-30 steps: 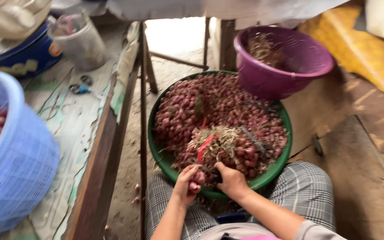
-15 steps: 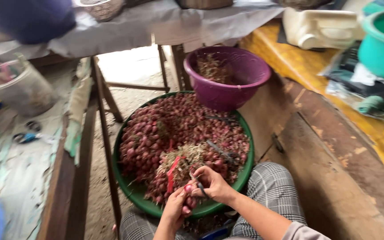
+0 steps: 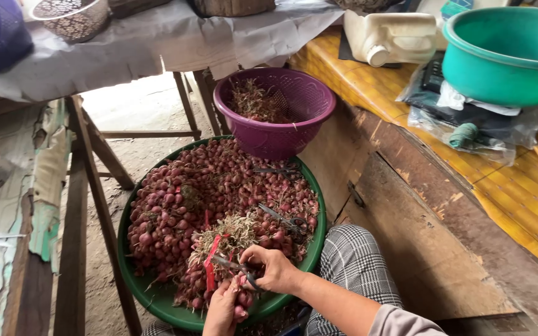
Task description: The person sits on the floor with a large green basin of untrimmed shallots on their lap. They pick up shallots one at a time, cut off the roots and dried tops with scissors, place the trimmed shallots into a blue basket beside them, and drop the trimmed-off waste into a purple basket.
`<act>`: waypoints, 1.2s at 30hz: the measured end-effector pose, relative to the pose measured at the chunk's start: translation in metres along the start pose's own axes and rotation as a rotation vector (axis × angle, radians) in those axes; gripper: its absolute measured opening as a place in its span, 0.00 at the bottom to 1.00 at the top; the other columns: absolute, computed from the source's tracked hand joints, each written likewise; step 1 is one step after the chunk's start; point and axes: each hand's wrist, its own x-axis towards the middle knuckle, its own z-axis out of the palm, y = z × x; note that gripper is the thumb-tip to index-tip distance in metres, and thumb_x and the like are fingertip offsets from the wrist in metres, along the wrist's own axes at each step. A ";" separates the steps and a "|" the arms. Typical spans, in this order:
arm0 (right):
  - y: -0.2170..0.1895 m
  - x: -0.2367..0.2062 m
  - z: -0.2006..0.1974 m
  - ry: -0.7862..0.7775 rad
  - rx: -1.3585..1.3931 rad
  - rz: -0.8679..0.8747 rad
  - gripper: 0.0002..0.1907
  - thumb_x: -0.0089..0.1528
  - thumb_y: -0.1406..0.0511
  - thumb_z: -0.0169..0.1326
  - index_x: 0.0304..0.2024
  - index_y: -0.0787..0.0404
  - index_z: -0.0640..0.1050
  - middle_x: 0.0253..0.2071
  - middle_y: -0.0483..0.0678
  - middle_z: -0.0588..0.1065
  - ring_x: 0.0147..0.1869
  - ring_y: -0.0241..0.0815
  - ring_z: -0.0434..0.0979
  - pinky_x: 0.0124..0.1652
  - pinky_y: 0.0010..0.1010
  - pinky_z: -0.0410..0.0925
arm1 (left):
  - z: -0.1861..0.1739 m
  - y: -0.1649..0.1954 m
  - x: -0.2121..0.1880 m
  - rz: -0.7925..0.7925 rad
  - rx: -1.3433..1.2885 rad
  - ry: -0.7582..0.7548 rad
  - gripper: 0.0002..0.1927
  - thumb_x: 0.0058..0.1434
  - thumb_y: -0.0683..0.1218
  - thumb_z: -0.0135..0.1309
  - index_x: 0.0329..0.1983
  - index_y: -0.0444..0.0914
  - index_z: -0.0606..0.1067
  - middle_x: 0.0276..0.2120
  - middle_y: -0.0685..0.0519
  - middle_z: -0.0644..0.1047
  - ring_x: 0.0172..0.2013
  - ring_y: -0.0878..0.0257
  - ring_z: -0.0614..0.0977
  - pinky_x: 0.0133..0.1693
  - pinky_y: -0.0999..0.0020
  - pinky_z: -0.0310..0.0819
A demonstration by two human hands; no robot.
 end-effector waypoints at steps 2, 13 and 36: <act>0.004 0.002 -0.001 0.035 0.098 0.026 0.22 0.56 0.72 0.65 0.51 0.63 0.72 0.37 0.44 0.78 0.43 0.32 0.77 0.46 0.25 0.72 | 0.001 -0.003 0.001 0.034 0.032 -0.020 0.18 0.67 0.54 0.52 0.47 0.34 0.74 0.19 0.51 0.72 0.11 0.66 0.67 0.14 0.73 0.57; -0.002 0.003 -0.011 -0.134 0.142 0.111 0.27 0.54 0.70 0.68 0.53 0.59 0.71 0.43 0.41 0.79 0.48 0.30 0.78 0.51 0.22 0.72 | 0.008 0.000 -0.003 0.099 0.274 0.112 0.17 0.64 0.53 0.55 0.47 0.36 0.78 0.19 0.49 0.77 0.11 0.65 0.70 0.14 0.72 0.60; 0.013 0.003 -0.015 -0.051 0.135 0.094 0.23 0.56 0.70 0.66 0.51 0.62 0.73 0.39 0.45 0.77 0.44 0.32 0.76 0.47 0.26 0.71 | 0.006 -0.005 -0.004 -0.003 0.200 -0.050 0.19 0.62 0.50 0.57 0.54 0.36 0.77 0.25 0.55 0.77 0.19 0.66 0.76 0.15 0.73 0.61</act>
